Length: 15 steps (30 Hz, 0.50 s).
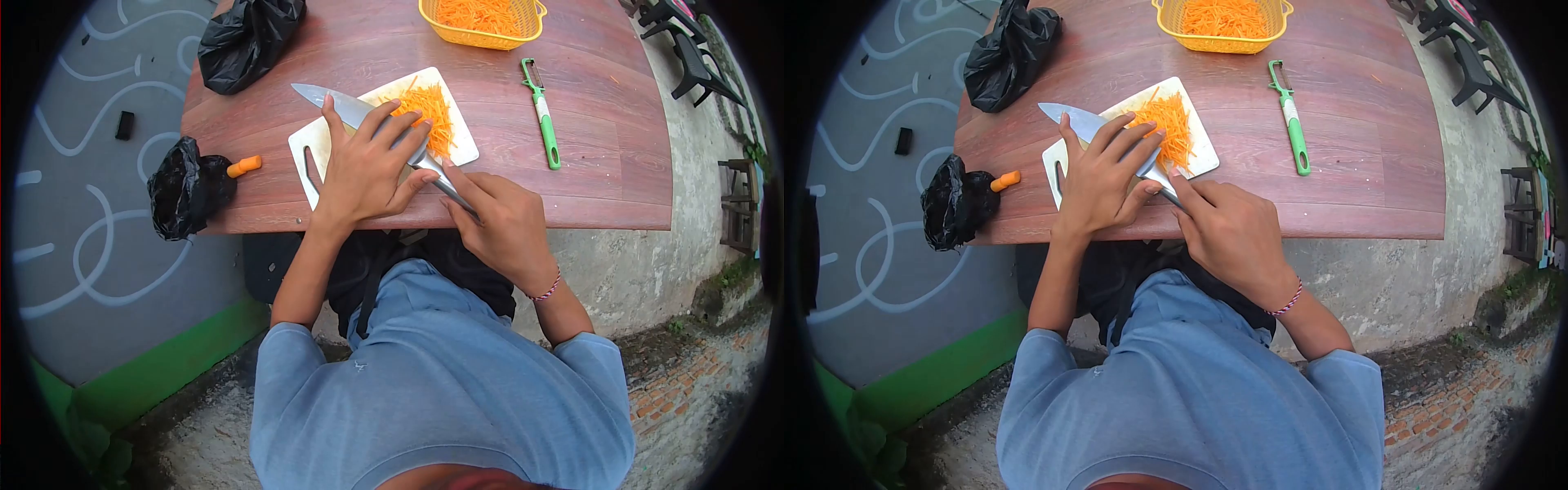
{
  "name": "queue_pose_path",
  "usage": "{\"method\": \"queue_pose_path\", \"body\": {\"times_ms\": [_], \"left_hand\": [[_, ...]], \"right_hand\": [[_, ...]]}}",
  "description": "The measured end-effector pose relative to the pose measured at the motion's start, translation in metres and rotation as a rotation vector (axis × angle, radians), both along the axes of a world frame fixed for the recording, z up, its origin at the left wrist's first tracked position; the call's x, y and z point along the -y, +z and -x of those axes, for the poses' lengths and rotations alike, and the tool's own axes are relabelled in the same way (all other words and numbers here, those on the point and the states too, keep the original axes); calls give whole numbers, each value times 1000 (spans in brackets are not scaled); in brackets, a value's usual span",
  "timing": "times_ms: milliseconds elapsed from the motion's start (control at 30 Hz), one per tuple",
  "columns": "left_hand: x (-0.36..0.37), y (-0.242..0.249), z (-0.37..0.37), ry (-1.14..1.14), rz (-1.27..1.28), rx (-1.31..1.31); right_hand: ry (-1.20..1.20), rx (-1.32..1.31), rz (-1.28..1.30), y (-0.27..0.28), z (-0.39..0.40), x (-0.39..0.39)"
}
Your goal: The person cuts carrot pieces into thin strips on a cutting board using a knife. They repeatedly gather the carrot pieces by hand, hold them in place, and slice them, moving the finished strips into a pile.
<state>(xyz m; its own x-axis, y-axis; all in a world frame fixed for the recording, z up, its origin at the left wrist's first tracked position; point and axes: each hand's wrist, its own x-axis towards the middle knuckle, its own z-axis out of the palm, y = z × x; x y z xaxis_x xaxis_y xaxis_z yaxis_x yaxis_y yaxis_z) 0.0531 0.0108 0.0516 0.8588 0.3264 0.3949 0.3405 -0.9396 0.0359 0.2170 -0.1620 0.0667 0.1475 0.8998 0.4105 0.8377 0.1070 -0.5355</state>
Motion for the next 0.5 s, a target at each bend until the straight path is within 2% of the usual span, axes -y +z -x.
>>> {"method": "queue_pose_path", "body": {"times_ms": [67, 200, 300, 500], "left_hand": [[-1, 1, -4, 23, 11, -130], [6, 5, -10, -54, 66, 36], [13, 6, -11, -68, 102, -42], [6, -4, -14, 85, 46, -27]], "right_hand": [[-3, 3, -11, -4, -2, 1], [-18, -29, -33, -9, -9, 1], [-17, -32, -29, -6, -13, 3], [20, -24, -34, -5, -19, 3]]}}
